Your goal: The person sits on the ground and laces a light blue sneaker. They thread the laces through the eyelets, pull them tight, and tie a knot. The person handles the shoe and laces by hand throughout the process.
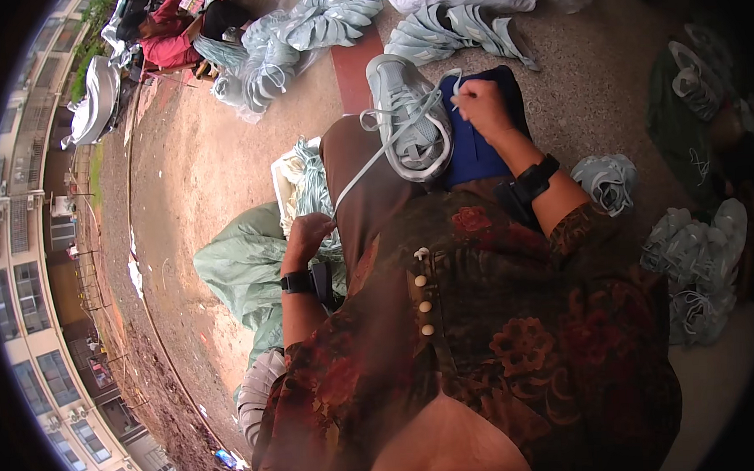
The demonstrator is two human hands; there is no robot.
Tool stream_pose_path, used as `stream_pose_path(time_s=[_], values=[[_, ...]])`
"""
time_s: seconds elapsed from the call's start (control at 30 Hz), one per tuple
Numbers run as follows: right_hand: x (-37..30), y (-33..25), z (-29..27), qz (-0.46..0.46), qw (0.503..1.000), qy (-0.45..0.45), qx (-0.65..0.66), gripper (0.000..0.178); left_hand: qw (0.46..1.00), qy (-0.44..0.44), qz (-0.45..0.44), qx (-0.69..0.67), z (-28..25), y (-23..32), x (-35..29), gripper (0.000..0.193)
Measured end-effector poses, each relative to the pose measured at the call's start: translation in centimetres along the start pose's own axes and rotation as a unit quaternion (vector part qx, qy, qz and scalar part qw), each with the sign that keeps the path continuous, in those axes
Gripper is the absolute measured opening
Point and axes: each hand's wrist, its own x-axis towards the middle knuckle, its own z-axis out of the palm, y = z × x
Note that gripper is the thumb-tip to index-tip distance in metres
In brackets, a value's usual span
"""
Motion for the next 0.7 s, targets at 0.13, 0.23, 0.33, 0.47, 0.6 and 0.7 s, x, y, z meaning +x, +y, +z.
stream_pose_path(time_s=[0.13, 0.23, 0.33, 0.47, 0.6, 0.7], values=[[-0.8, -2.7, 1.3, 0.086, 0.986, -0.044, 0.134, 0.017, 1.000, -0.006, -0.009, 0.001, 0.2, 0.5, -0.1, 0.013], [-0.4, -2.3, 1.4, 0.083, 0.986, -0.071, 0.129, 0.017, 1.000, -0.013, -0.009, -0.004, 0.1, 0.2, 0.0, 0.010], [-0.3, -2.7, 1.3, 0.085, 0.987, -0.095, 0.102, 0.019, 1.000, -0.013, -0.018, -0.016, 0.4, 0.0, -0.3, 0.015], [-0.2, -2.7, 2.0, 0.059, 0.993, -0.058, 0.083, 0.023, 0.999, -0.013, -0.023, -0.038, 0.7, 0.0, -0.5, 0.022], [-0.1, -2.5, 2.9, 0.002, 0.998, -0.030, 0.052, 0.026, 0.995, -0.008, -0.039, -0.089, 1.0, -0.3, -0.9, 0.025], [0.2, -1.2, 3.3, 0.004, 0.995, -0.048, 0.087, 0.028, 0.990, -0.008, -0.064, -0.128, 1.4, -1.4, -1.3, 0.026]])
